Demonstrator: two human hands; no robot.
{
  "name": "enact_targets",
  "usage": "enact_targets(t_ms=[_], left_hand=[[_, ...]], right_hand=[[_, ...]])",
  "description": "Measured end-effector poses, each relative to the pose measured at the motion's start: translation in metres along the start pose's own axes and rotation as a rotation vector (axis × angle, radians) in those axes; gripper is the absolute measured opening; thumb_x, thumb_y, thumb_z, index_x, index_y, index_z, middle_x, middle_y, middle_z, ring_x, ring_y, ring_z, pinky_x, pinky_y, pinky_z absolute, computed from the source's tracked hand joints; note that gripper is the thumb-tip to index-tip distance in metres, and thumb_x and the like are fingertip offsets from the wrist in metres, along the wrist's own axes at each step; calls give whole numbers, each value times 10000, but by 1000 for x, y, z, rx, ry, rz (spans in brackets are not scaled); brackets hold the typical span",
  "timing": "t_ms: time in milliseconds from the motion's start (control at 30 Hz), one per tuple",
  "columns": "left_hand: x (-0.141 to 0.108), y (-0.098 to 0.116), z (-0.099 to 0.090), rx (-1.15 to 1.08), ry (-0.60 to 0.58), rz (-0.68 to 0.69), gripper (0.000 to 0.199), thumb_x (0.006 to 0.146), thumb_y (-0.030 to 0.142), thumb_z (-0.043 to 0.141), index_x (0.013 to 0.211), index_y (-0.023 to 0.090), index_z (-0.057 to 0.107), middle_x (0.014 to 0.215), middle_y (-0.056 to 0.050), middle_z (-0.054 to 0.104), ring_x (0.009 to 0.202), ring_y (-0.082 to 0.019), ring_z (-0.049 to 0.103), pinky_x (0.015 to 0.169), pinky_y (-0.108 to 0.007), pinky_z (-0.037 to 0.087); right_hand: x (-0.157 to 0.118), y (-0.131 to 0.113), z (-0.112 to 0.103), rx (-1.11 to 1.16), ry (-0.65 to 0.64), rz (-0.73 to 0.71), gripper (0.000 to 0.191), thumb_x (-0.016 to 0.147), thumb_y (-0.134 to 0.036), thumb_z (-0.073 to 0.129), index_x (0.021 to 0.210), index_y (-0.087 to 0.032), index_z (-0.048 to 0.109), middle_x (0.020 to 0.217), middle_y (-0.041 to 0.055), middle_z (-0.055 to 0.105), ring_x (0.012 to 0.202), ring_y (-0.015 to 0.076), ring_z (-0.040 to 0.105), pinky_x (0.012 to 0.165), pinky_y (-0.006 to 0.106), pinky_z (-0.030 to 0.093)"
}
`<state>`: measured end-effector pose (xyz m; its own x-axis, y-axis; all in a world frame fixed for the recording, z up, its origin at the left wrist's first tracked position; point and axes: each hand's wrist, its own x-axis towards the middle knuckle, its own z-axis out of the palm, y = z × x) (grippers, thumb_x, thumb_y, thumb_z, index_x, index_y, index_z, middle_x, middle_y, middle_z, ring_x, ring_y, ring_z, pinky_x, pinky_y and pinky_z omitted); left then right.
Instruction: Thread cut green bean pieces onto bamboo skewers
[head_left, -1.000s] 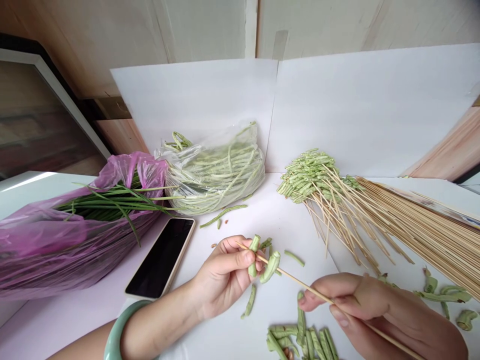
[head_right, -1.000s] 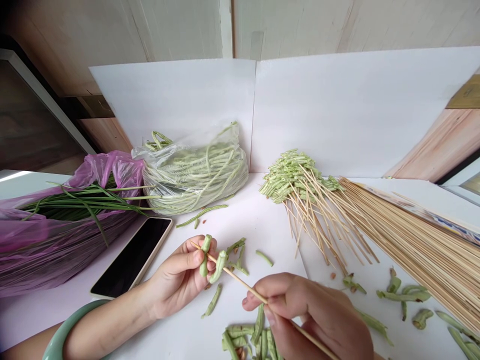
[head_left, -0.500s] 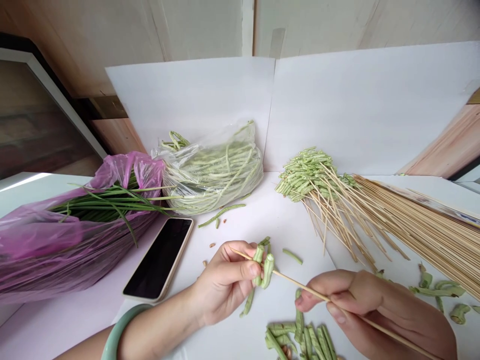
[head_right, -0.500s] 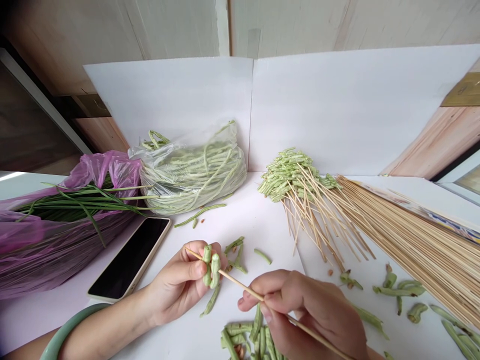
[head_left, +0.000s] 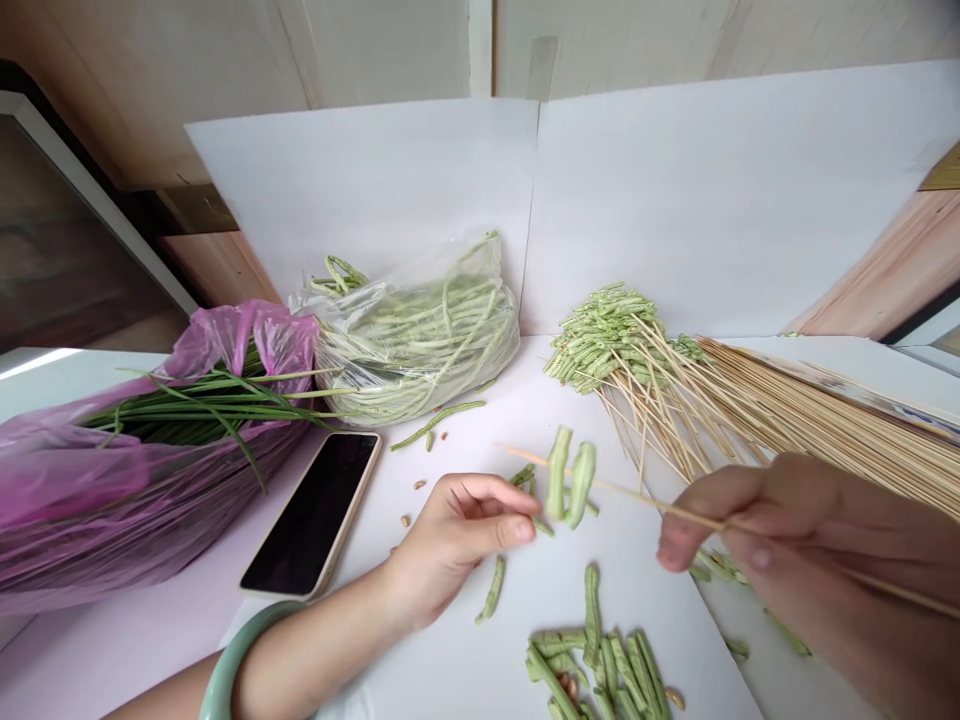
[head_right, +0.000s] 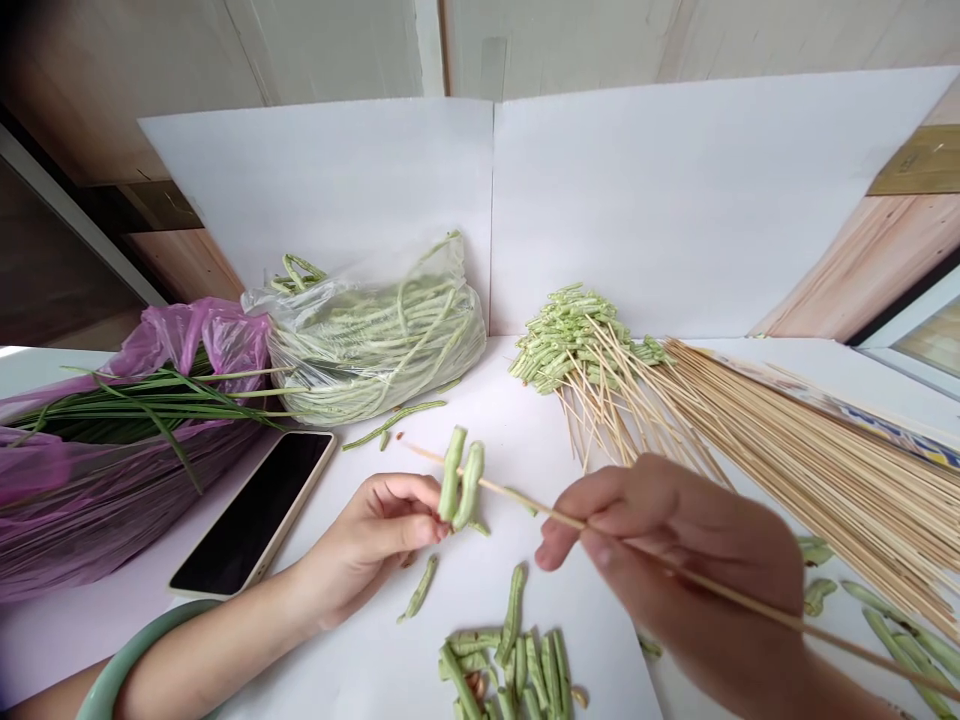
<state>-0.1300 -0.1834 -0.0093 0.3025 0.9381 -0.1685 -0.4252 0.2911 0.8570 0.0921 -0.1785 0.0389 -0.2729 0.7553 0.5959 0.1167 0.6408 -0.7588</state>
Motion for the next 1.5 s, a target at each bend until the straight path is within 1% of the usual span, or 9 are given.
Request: enact_targets(t_ms=[67, 267, 367, 467, 567, 733, 833, 1200, 1500], left_hand=[[0, 1, -1, 280, -96, 35, 144, 604, 213, 841, 716, 165, 765, 678, -19, 658, 633, -102, 558, 644, -225, 430], [-6, 9, 1, 1049, -657, 364, 109, 732, 189, 748, 804, 107, 756, 737, -77, 667, 735, -160, 583, 722, -262, 446], [-7, 9, 1, 1300, -790, 507, 73, 783, 153, 679, 796, 103, 731, 714, -78, 661, 761, -177, 573, 764, -278, 443], [-8, 9, 2, 1359, -821, 524, 99, 803, 104, 627, 749, 117, 709, 689, -69, 647, 758, -173, 559, 739, -269, 441], [-9, 12, 3, 1193, -677, 404, 108, 791, 77, 630, 743, 135, 707, 719, -63, 653, 761, -158, 565, 724, -246, 441], [-2, 19, 0, 552, -83, 147, 100, 760, 230, 712, 763, 143, 664, 716, -27, 642, 641, -111, 546, 627, -227, 433], [4, 22, -3, 217, 89, 93, 220, 704, 287, 776, 781, 134, 639, 706, -18, 650, 646, -103, 571, 642, -213, 451], [5, 25, -2, 26, 117, 163, 243, 686, 261, 804, 812, 128, 644, 767, -57, 728, 681, -107, 638, 710, -213, 496], [5, 26, -2, 41, 137, 216, 226, 662, 237, 818, 762, 123, 651, 668, -28, 709, 632, -104, 630, 675, -215, 492]], right_hand=[[4, 2, -8, 15, 95, -2, 133, 844, -169, 643, 743, -247, 605, 641, 4, 666, 595, 174, 686, 533, 250, 570], [8, 1, -14, -12, 273, 39, 224, 734, -416, 778, 651, -259, 641, 597, 16, 661, 512, 173, 663, 488, 257, 552], [6, -2, -13, -17, 250, 50, 231, 764, -415, 750, 639, -264, 627, 570, 11, 651, 512, 177, 665, 479, 255, 547], [7, -6, -15, -33, 223, 55, 220, 771, -375, 744, 635, -260, 614, 568, 11, 652, 511, 182, 667, 470, 255, 545], [11, -9, -16, -57, 183, 72, 191, 759, -341, 756, 637, -266, 629, 581, 12, 667, 521, 190, 675, 493, 269, 565], [10, -1, -13, -31, 256, 97, 195, 724, -349, 775, 623, -263, 631, 611, 28, 680, 535, 205, 677, 497, 287, 573], [2, 8, -14, 37, 233, 116, 181, 713, -321, 781, 626, -247, 641, 625, 36, 675, 514, 226, 670, 492, 328, 579], [-3, 13, -7, -15, 5, 81, 150, 796, -128, 637, 723, -254, 603, 646, -1, 674, 535, 174, 666, 484, 221, 547], [-9, 15, -12, -46, -10, 83, 137, 803, -132, 631, 726, -244, 614, 657, 18, 680, 565, 180, 672, 471, 209, 534]])
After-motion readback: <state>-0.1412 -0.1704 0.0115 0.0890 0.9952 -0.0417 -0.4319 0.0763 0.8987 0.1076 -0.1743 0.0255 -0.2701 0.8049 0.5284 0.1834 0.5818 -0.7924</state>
